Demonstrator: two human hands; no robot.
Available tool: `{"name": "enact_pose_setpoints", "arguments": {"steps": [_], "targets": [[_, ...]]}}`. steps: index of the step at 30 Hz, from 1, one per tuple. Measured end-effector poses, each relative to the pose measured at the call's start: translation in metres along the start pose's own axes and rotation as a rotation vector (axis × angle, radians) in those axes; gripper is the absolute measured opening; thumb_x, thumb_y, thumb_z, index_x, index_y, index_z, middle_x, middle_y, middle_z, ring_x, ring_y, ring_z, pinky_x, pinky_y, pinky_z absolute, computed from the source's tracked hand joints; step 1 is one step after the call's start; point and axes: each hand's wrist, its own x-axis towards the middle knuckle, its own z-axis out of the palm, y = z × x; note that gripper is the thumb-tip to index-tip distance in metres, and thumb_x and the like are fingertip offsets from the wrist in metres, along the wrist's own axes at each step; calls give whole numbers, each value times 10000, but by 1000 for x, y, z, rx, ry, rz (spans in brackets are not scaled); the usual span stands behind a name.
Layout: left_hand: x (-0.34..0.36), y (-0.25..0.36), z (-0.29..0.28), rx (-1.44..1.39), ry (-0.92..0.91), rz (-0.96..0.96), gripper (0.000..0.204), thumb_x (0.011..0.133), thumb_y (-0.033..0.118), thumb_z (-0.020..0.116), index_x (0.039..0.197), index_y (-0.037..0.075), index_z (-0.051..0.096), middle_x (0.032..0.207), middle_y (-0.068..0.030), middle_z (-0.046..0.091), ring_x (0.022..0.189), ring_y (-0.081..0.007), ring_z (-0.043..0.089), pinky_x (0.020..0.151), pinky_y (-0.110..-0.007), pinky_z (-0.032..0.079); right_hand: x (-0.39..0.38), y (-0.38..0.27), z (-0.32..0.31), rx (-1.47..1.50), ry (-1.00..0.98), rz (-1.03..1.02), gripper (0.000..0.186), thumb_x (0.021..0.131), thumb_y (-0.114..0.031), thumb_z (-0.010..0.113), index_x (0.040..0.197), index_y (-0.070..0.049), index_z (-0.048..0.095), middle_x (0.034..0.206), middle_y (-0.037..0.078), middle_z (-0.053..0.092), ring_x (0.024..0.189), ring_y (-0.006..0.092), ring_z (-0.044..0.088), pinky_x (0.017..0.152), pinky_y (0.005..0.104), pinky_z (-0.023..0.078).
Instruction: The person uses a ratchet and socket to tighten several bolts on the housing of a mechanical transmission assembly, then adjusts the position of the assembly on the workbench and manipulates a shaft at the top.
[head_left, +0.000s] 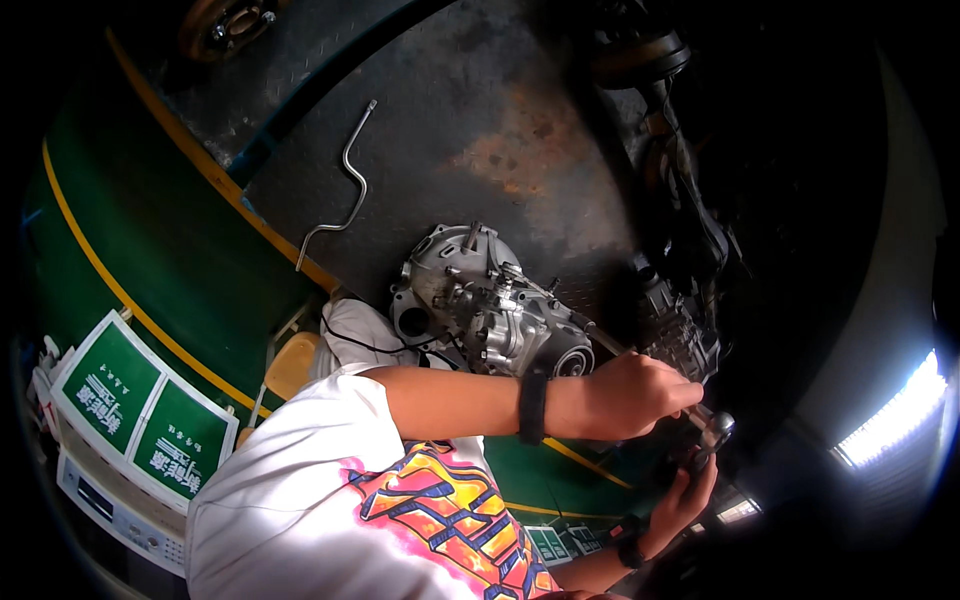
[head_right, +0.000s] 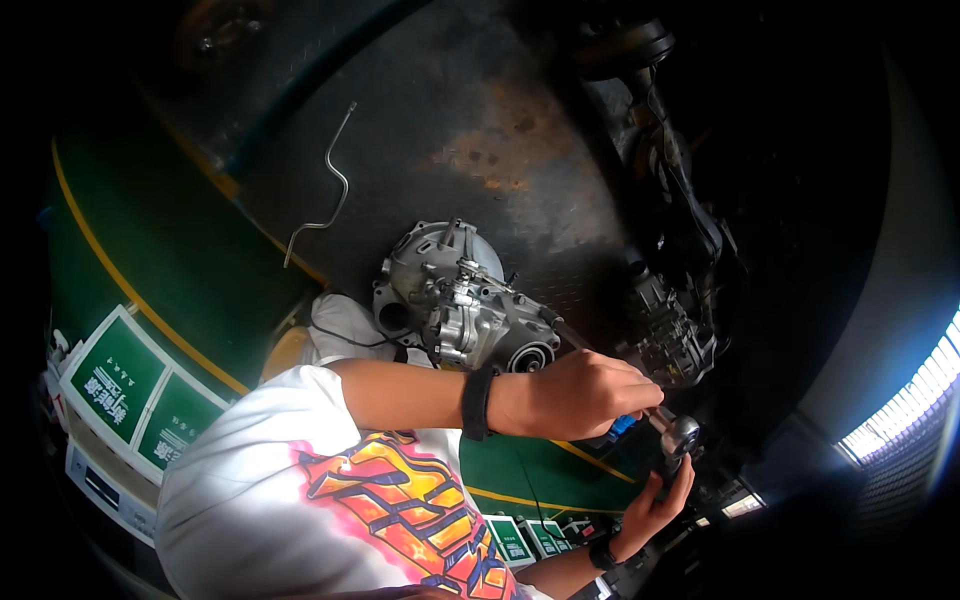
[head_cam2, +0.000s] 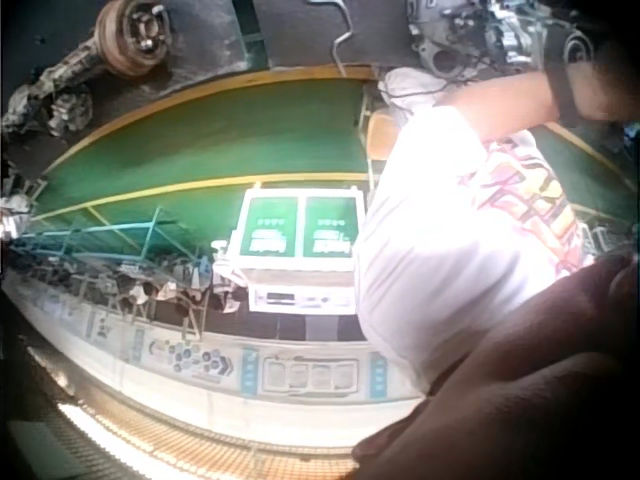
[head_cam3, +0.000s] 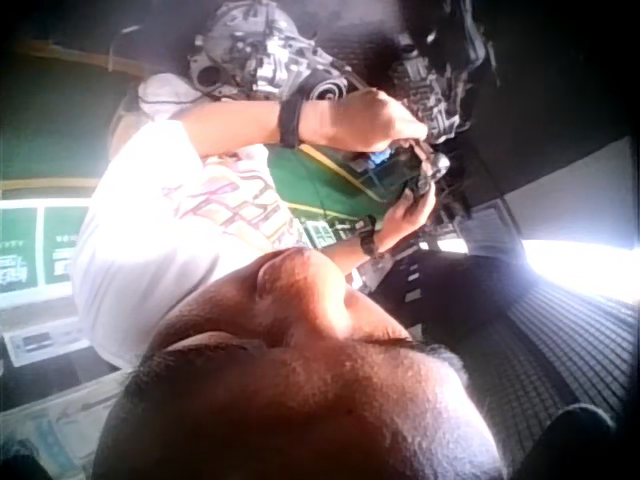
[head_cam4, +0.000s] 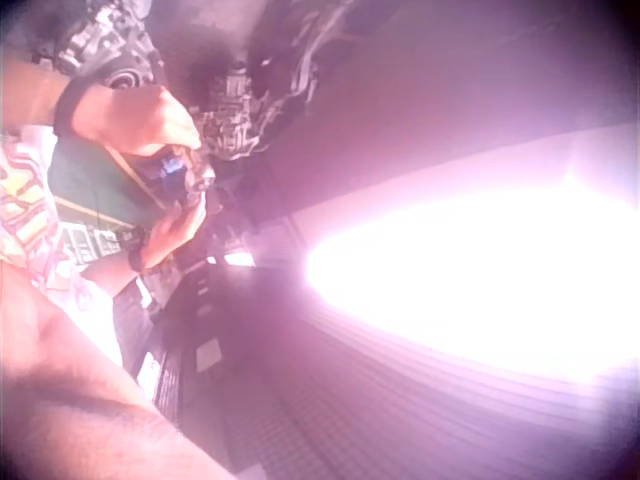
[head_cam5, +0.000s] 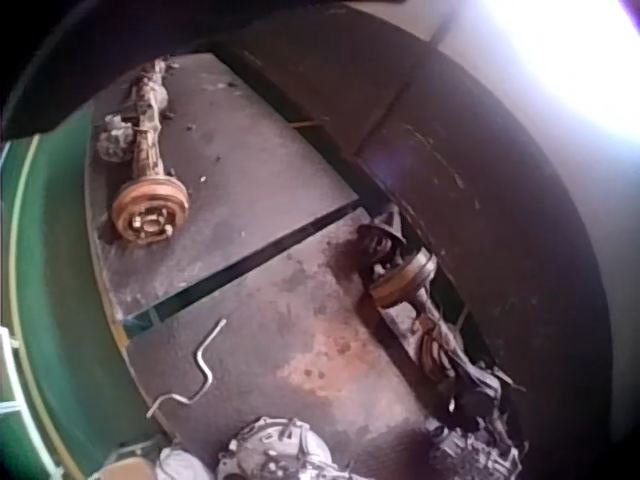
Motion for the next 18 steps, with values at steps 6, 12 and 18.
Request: {"name": "enact_pose_setpoints", "arguments": {"steps": [6,12,18], "targets": [[1,-3,-3,74,88,42,315,885,7,717,1195,-48,727,1074,-168,789,1017,-361,782,900,-437,640,-1,-35,-15,-58,-52,-43,476,1028,-84,677,1478,59,615,1180,206,681,1026,353,691,928,416,546],[3,10,2,61,109,114,375,954,36,647,1304,-99,642,1115,-200,754,1083,-374,748,963,-432,605,-30,-39,-29,23,-143,35,494,1023,-111,742,1458,83,610,1098,160,693,931,240,679,846,357,546],[13,2,-9,-32,-25,5,179,924,27,663,1099,-11,667,980,-176,764,989,-380,768,856,-452,622,-42,-72,-22,178,-198,179,519,1044,-139,724,1496,79,592,962,92,692,768,147,650,705,273,516]]}}
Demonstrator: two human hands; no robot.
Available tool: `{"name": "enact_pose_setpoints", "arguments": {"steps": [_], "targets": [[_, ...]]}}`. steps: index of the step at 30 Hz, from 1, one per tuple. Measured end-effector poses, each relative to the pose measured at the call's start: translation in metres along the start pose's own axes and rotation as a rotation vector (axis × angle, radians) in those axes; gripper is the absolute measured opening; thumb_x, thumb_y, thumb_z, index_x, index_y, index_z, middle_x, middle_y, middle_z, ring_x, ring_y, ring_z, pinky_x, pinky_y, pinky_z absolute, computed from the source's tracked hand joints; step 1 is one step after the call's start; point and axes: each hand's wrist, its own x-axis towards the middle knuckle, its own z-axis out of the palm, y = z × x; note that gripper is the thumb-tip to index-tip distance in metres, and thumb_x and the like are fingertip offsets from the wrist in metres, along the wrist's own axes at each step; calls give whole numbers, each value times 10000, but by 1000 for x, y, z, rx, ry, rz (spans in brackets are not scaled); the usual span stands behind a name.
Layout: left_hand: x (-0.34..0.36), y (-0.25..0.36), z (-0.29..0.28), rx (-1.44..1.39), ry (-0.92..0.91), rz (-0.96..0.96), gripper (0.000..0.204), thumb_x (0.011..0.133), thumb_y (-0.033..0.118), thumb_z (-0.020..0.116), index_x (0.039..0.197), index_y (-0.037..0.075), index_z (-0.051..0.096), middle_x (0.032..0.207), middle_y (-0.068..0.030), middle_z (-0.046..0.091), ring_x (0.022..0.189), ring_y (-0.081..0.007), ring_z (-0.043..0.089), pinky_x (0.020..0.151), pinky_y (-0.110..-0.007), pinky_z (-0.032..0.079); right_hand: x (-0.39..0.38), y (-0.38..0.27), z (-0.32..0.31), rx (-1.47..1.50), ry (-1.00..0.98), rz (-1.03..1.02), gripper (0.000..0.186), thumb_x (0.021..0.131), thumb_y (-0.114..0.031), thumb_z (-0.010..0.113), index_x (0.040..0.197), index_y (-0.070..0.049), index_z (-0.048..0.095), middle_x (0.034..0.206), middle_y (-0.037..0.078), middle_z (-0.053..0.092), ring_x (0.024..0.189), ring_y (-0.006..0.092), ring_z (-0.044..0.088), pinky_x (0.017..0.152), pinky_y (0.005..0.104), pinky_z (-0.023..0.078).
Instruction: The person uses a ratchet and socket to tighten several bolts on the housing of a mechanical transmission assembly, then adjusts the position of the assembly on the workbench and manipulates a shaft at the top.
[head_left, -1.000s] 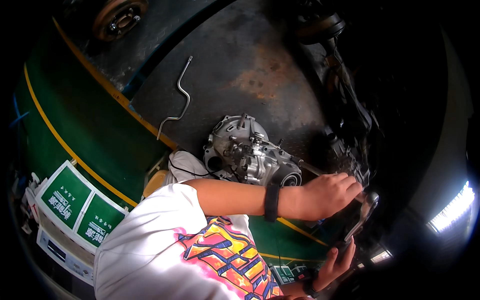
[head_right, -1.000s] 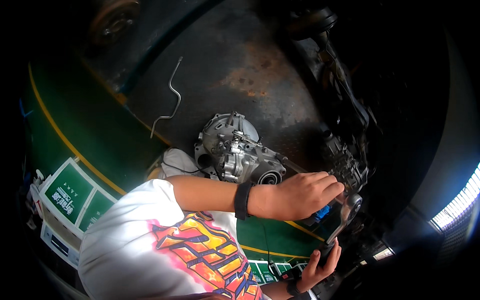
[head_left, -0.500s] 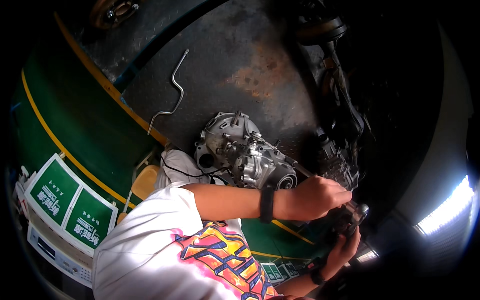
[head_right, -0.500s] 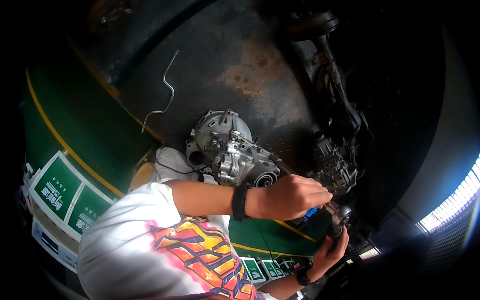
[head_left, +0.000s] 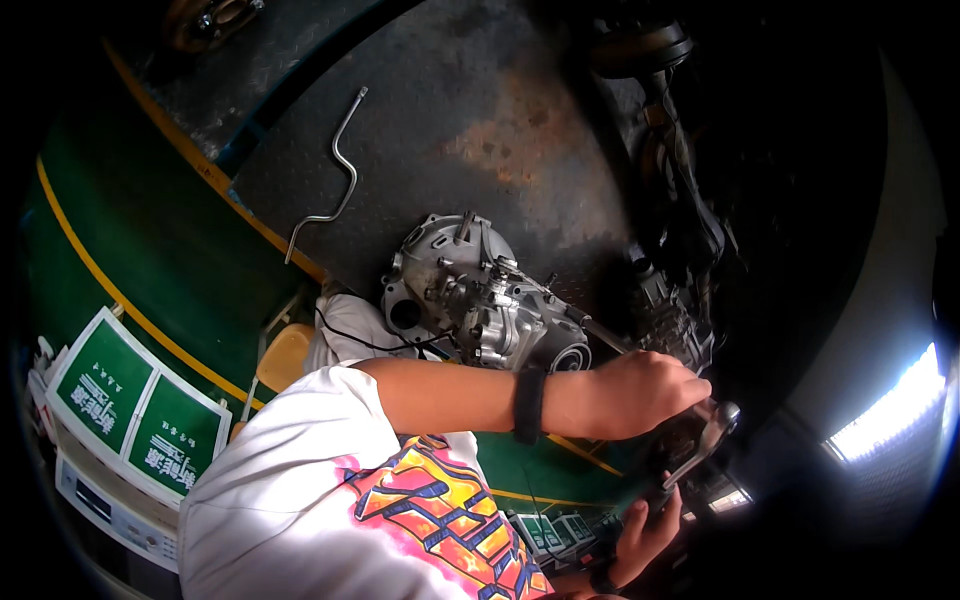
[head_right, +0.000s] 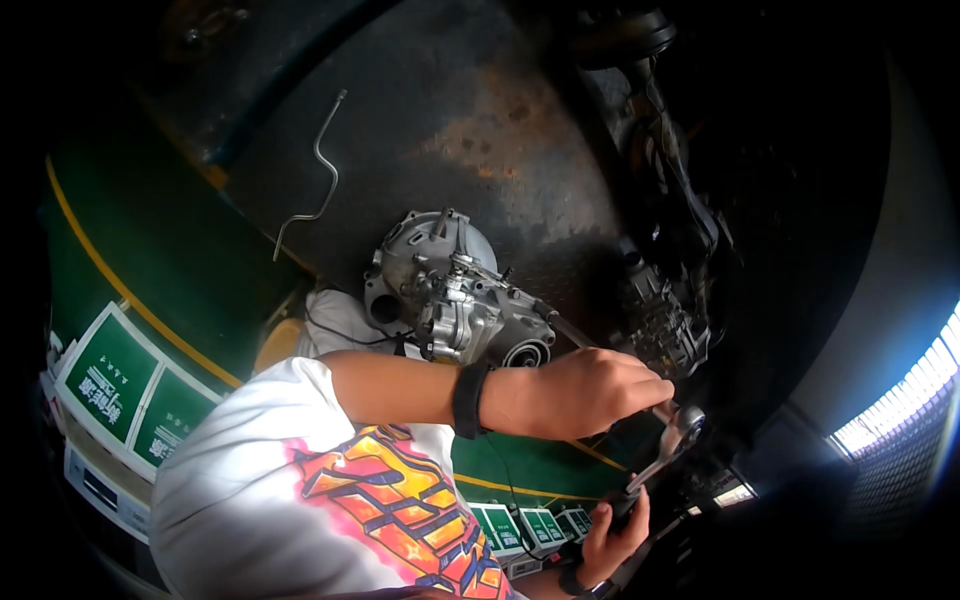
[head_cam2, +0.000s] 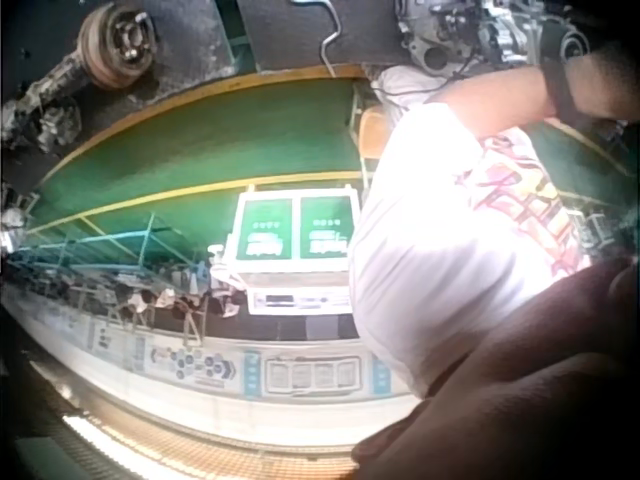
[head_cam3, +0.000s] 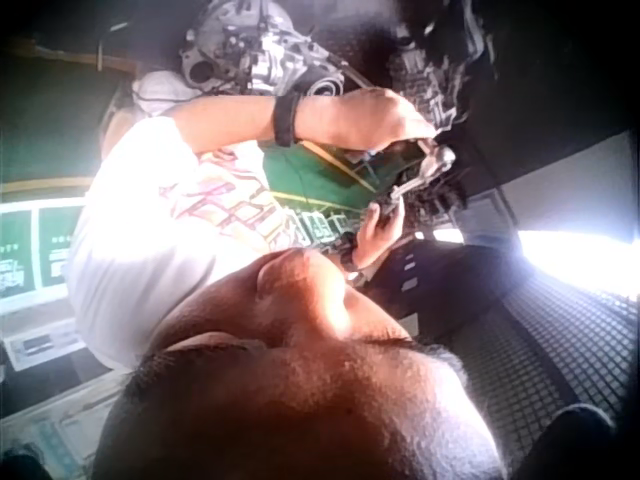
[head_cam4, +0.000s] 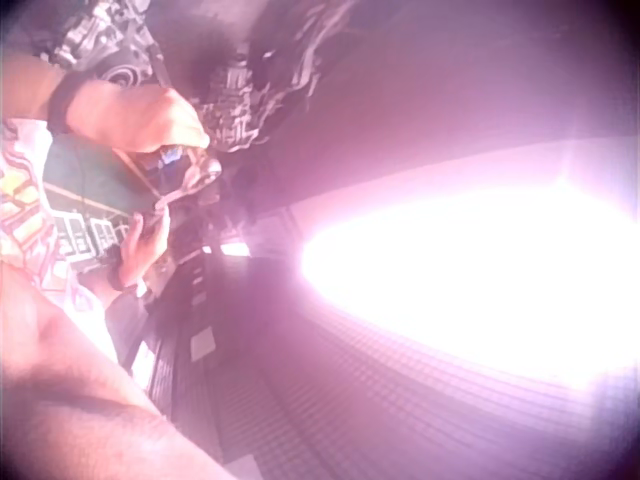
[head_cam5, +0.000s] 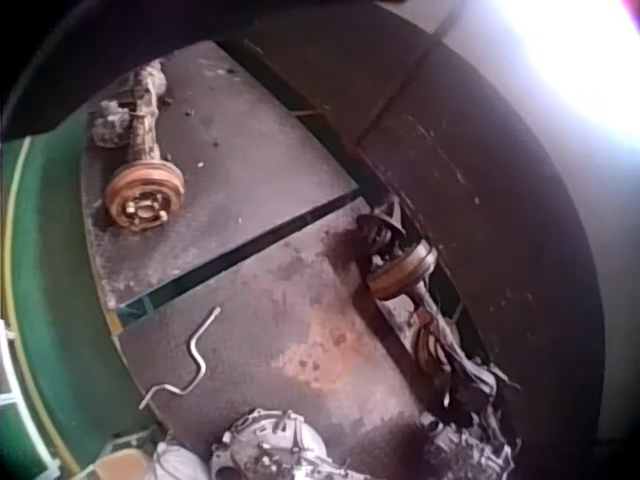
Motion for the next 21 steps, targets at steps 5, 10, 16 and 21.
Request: {"name": "enact_pose_setpoints", "arguments": {"steps": [5,10,16,21], "targets": [[0,-1,-1,-12,56,0,142,889,-9,676,1031,5,672,917,-185,761,926,-400,776,787,-460,628,-6,-14,6,136,-65,96,531,1047,-133,686,1520,81,577,819,32,651,650,88,588,632,233,455],[-7,3,5,-48,-40,10,157,881,-26,679,1035,4,676,897,-168,745,931,-390,757,857,-461,619,57,41,-5,-296,159,-138,521,1040,-52,637,1549,42,577,1260,222,692,1099,367,710,973,438,558],[-10,7,7,41,95,17,209,872,-20,682,1080,-23,700,913,-170,755,936,-390,759,875,-459,620,64,39,-9,-335,148,-195,479,1027,-64,666,1493,36,618,1355,251,678,1226,443,694,1048,473,537],[-6,0,9,33,59,-36,235,863,-12,694,1096,-35,713,973,-198,781,959,-395,778,852,-452,637,1,-27,-15,-179,-119,-185,684,924,-191,820,1522,55,597,1239,249,737,1148,422,721,1048,436,534]]}}
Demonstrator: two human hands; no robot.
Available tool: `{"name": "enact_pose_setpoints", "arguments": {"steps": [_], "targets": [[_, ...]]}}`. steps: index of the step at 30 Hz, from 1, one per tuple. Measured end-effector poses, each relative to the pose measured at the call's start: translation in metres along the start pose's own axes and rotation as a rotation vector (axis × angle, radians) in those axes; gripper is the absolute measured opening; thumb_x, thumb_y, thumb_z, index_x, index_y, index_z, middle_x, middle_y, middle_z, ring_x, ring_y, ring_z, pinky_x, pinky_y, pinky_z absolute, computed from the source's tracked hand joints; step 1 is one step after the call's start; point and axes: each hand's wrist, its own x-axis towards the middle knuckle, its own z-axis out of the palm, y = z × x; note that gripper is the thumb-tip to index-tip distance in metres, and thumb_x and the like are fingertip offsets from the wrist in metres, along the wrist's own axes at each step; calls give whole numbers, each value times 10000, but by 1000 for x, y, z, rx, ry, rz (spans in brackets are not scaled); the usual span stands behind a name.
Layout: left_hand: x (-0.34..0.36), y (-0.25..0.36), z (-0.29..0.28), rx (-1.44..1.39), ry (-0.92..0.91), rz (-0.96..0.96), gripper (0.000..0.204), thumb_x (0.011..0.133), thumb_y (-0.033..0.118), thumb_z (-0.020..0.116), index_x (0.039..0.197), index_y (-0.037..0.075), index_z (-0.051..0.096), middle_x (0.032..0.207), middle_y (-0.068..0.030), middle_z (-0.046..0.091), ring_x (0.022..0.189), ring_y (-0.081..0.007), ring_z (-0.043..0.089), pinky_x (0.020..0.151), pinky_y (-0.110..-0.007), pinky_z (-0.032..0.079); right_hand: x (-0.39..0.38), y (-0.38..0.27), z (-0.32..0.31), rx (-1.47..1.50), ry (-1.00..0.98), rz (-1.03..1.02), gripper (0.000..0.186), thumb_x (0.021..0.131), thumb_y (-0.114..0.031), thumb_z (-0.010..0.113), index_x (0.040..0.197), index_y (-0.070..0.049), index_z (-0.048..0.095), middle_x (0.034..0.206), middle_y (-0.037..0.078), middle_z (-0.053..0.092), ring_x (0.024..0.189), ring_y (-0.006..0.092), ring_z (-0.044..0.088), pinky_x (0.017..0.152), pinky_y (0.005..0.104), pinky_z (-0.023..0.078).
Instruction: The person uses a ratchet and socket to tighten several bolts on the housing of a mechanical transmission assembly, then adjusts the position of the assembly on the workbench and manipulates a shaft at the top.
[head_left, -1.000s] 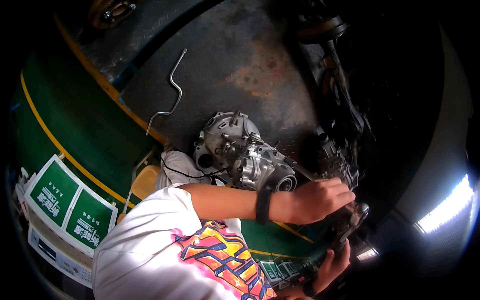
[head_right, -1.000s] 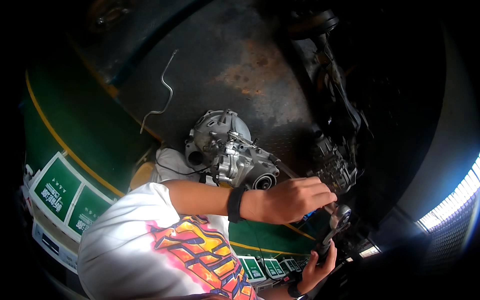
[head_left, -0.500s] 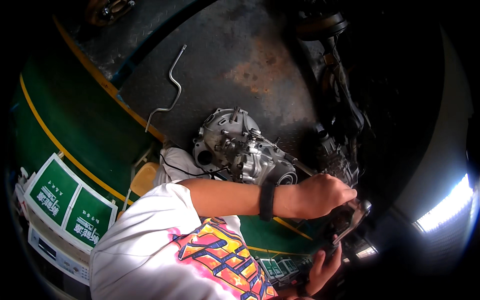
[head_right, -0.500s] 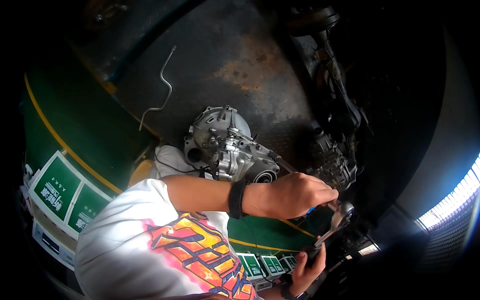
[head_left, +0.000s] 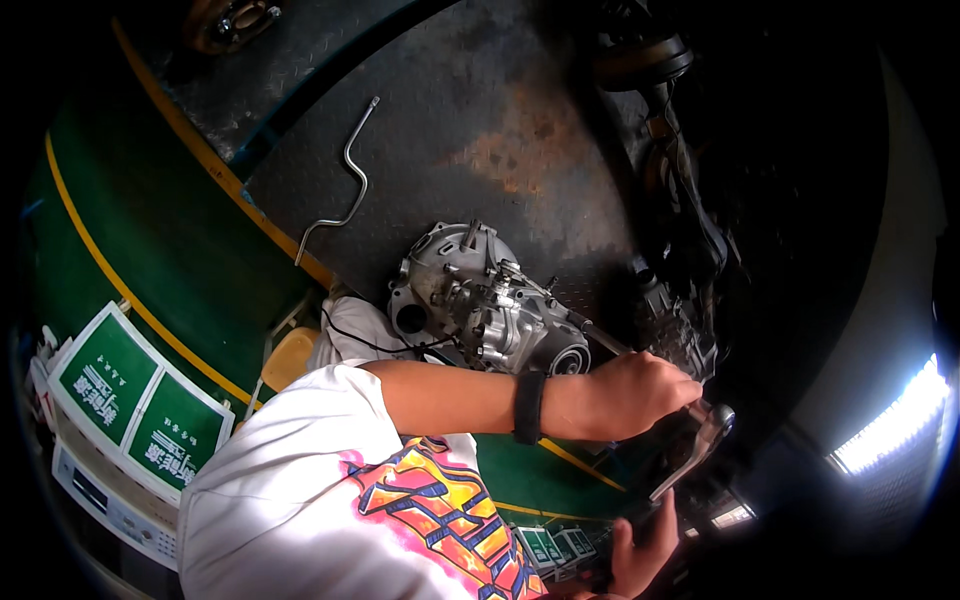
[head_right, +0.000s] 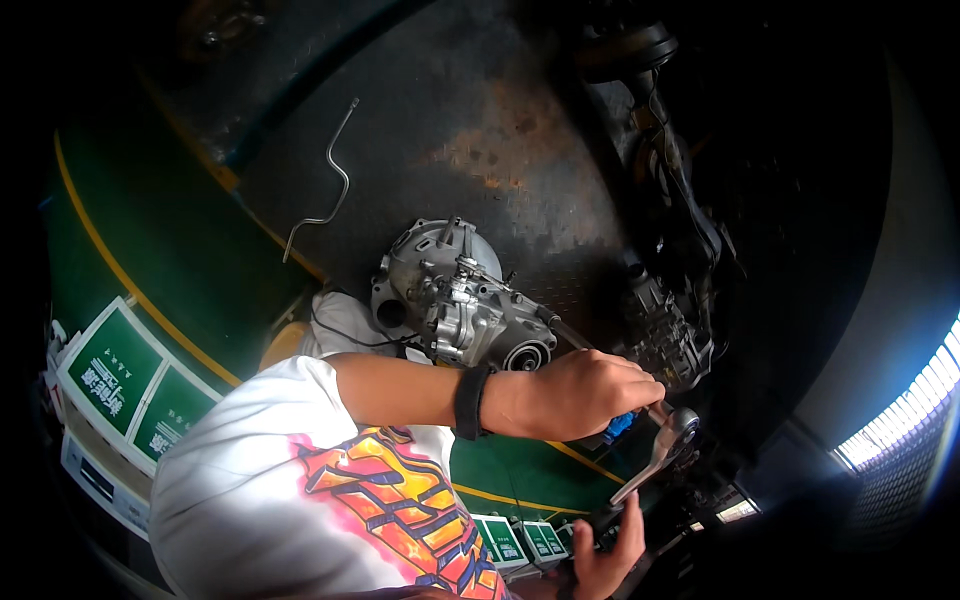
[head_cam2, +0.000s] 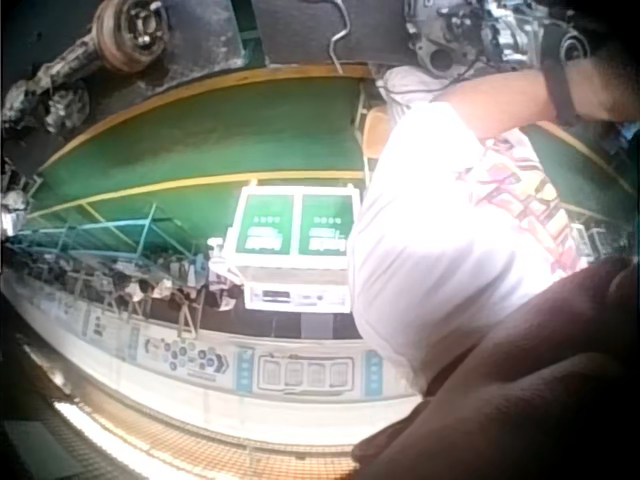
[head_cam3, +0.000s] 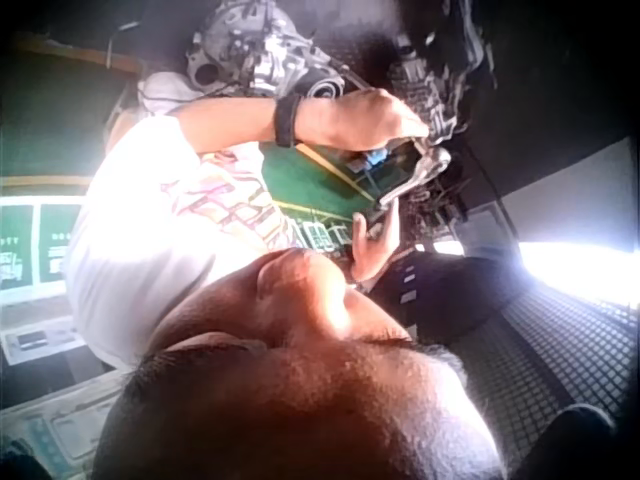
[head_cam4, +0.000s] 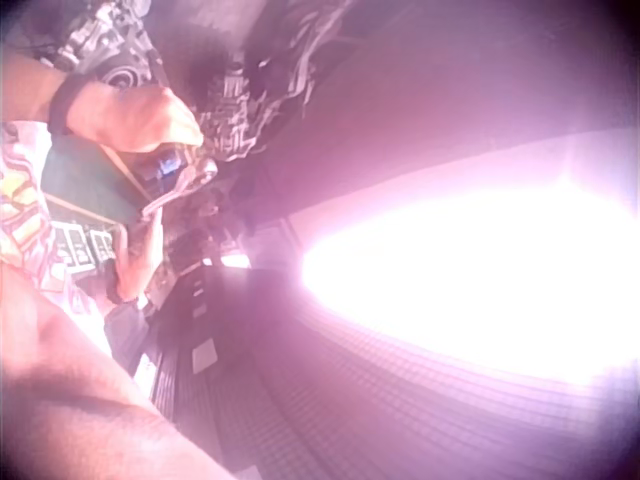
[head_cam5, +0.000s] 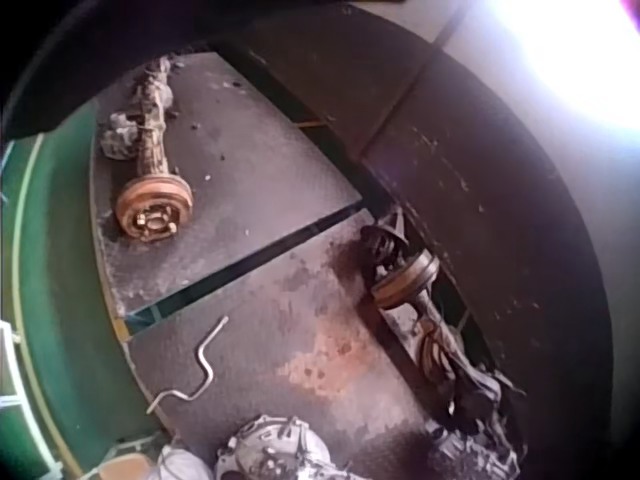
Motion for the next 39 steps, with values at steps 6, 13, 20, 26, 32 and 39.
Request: {"name": "enact_pose_setpoints", "arguments": {"steps": [6,13,20,26,32,39], "targets": [[-1,0,-5,40,17,23,271,841,-24,721,1112,-27,726,1006,-184,790,996,-389,783,869,-442,642,14,-16,0,-46,-73,181,654,940,-155,784,1513,85,582,1262,246,713,1146,384,704,1023,419,530],[-2,10,-7,-58,50,-17,357,848,-68,710,1205,-50,728,1113,-184,798,1179,-396,745,995,-425,618,8,4,24,85,105,37,532,931,-92,747,1398,121,603,999,157,568,825,295,580,723,385,451],[-2,2,-17,-91,-35,-5,335,851,-61,693,1173,7,756,1033,-177,808,947,-385,794,864,-425,655,-12,17,36,187,159,145,533,974,-156,753,1417,98,602,1050,130,566,870,260,589,752,367,463],[-5,13,-12,13,65,24,308,865,-54,680,1162,-8,744,1089,-165,811,1045,-386,791,901,-431,646,-26,20,40,256,175,235,564,1019,-227,761,1453,92,593,1106,131,573,872,222,591,752,336,460],[-3,4,-9,7,-56,9,274,853,-88,646,1096,10,725,1022,-148,803,1027,-364,790,875,-431,645,-27,16,50,296,199,261,572,1030,-229,747,1469,98,580,1090,118,556,846,204,573,726,319,436],[-7,10,-2,-22,66,65,335,852,-90,680,1171,-5,740,1057,-159,811,1018,-366,788,880,-438,637,-26,27,56,307,227,195,600,1028,-215,749,1517,87,578,1148,127,597,890,206,596,772,326,476]]}}
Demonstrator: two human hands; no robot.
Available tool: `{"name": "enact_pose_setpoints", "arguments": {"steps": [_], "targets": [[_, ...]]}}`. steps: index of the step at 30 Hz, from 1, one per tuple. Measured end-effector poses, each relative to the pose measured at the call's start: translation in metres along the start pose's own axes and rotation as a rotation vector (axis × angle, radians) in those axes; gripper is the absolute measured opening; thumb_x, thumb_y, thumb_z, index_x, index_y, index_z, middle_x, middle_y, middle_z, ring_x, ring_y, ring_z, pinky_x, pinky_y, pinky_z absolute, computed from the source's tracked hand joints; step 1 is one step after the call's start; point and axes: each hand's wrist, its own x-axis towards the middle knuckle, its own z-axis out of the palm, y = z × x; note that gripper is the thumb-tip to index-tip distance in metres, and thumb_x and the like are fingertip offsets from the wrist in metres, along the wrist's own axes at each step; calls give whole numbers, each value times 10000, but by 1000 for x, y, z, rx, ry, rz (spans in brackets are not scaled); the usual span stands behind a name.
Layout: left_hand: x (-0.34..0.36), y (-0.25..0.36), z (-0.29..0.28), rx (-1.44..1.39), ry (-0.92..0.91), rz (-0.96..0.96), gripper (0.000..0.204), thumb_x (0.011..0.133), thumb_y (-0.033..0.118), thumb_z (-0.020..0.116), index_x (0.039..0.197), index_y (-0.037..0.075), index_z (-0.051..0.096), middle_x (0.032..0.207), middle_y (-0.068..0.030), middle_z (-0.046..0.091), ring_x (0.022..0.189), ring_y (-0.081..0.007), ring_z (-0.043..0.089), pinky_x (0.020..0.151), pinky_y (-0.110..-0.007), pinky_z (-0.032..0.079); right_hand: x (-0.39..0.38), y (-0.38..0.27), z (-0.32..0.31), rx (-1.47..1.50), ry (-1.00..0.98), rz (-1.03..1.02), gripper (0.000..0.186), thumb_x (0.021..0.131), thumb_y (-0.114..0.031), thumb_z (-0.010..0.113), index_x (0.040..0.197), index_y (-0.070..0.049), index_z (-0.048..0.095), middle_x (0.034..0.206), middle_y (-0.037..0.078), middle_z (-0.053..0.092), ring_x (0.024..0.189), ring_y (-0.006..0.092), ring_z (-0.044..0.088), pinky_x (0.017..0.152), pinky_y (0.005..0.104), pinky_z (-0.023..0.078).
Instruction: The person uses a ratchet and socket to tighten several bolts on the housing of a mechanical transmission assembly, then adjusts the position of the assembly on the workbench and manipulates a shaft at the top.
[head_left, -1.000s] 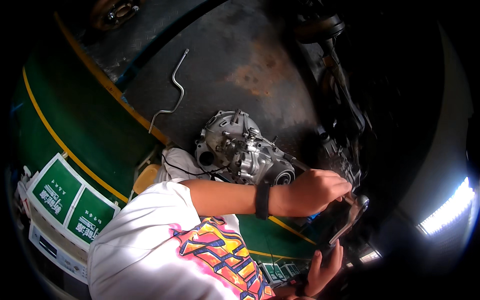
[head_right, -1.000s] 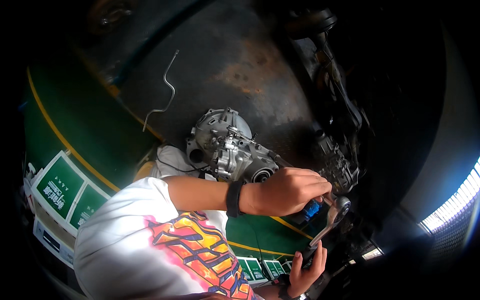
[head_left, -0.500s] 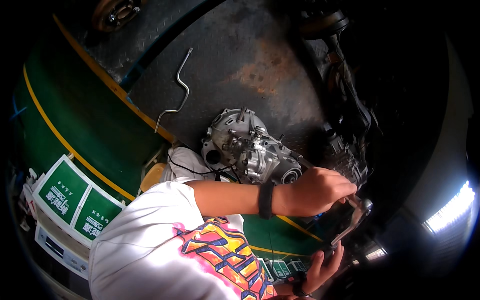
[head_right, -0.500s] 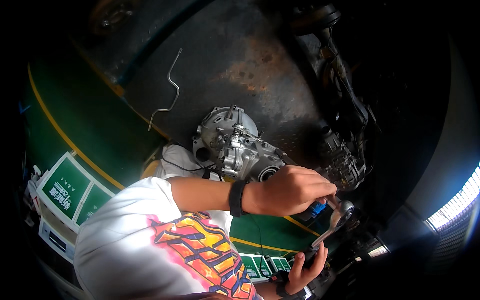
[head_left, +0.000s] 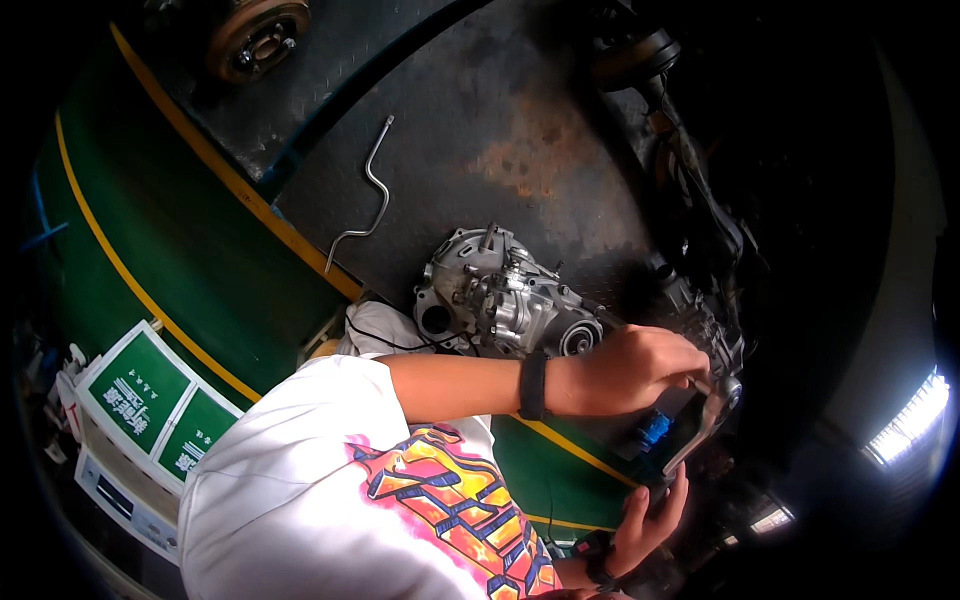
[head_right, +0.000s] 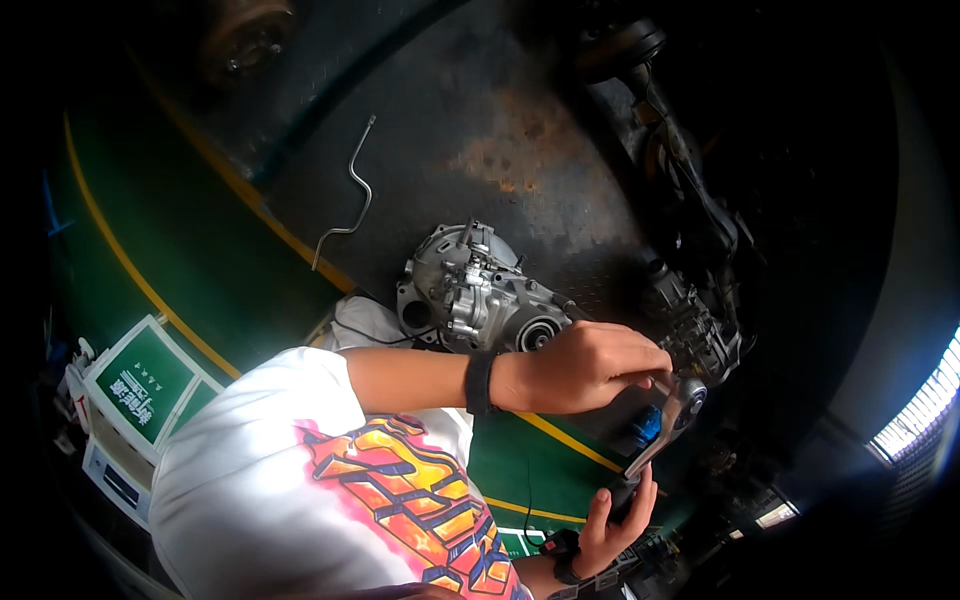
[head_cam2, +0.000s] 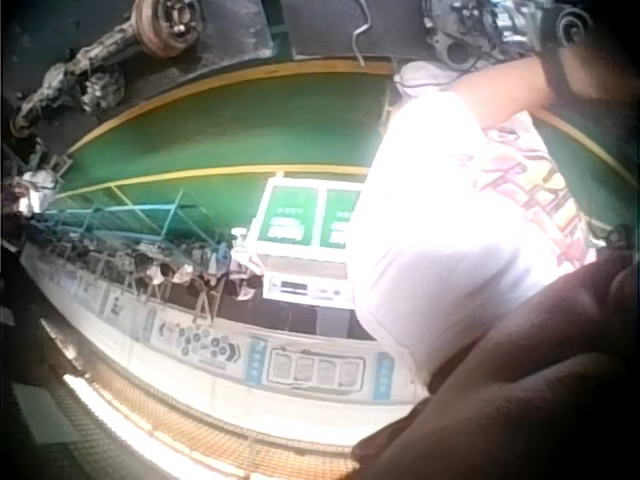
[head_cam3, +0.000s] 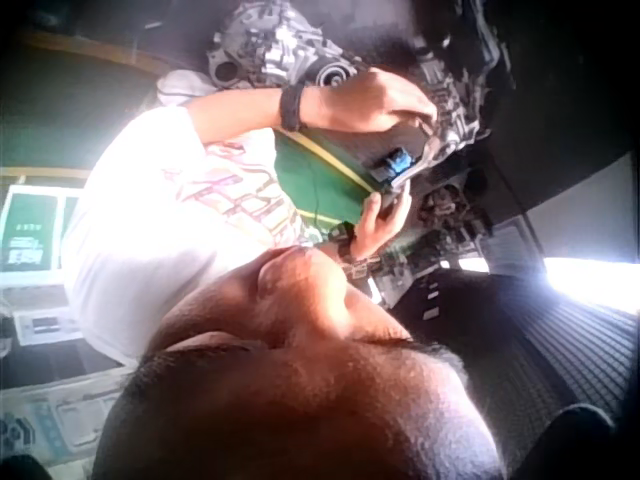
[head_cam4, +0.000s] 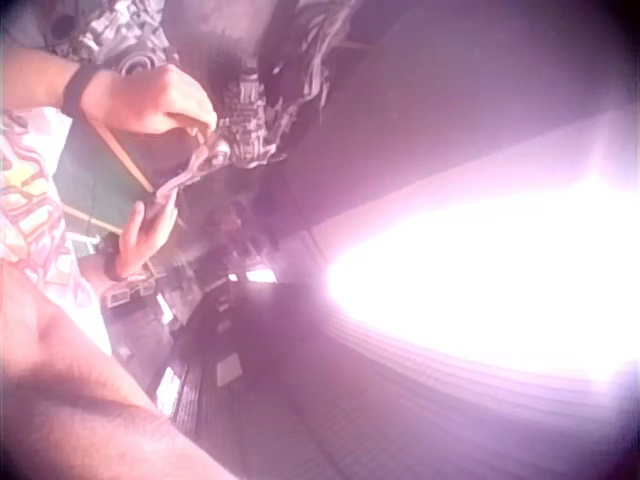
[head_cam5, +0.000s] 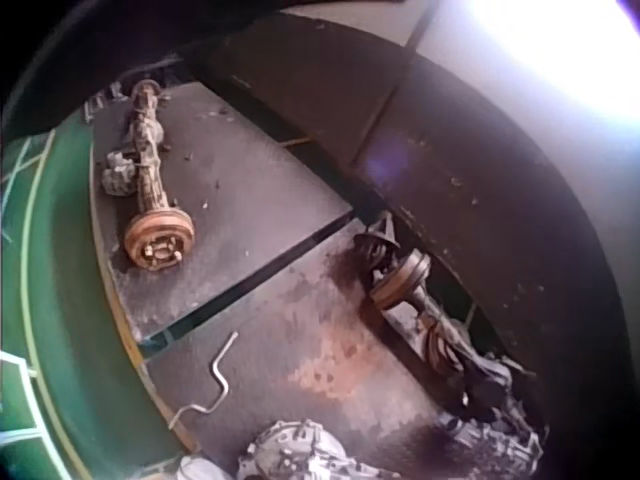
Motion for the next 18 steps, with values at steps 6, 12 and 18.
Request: {"name": "enact_pose_setpoints", "arguments": {"steps": [6,12,18], "targets": [[2,-7,1,156,-258,-55,380,845,-108,671,1186,27,773,1057,-169,820,975,-346,804,851,-406,654,-2,6,10,187,17,12,581,1021,-169,739,1514,96,586,1049,117,584,827,210,591,735,337,466],[4,4,10,301,-192,59,238,832,-43,820,1051,49,803,979,-150,814,873,-336,805,755,-382,647,1,30,14,126,57,-261,573,970,-91,762,1493,90,616,1005,143,577,832,262,563,748,341,454],[-1,33,21,456,-191,155,264,835,-88,795,1075,20,777,995,-168,808,900,-360,800,783,-385,636,6,74,20,296,75,-379,592,910,-88,847,1453,67,671,1027,166,630,855,293,636,750,366,520]]}}
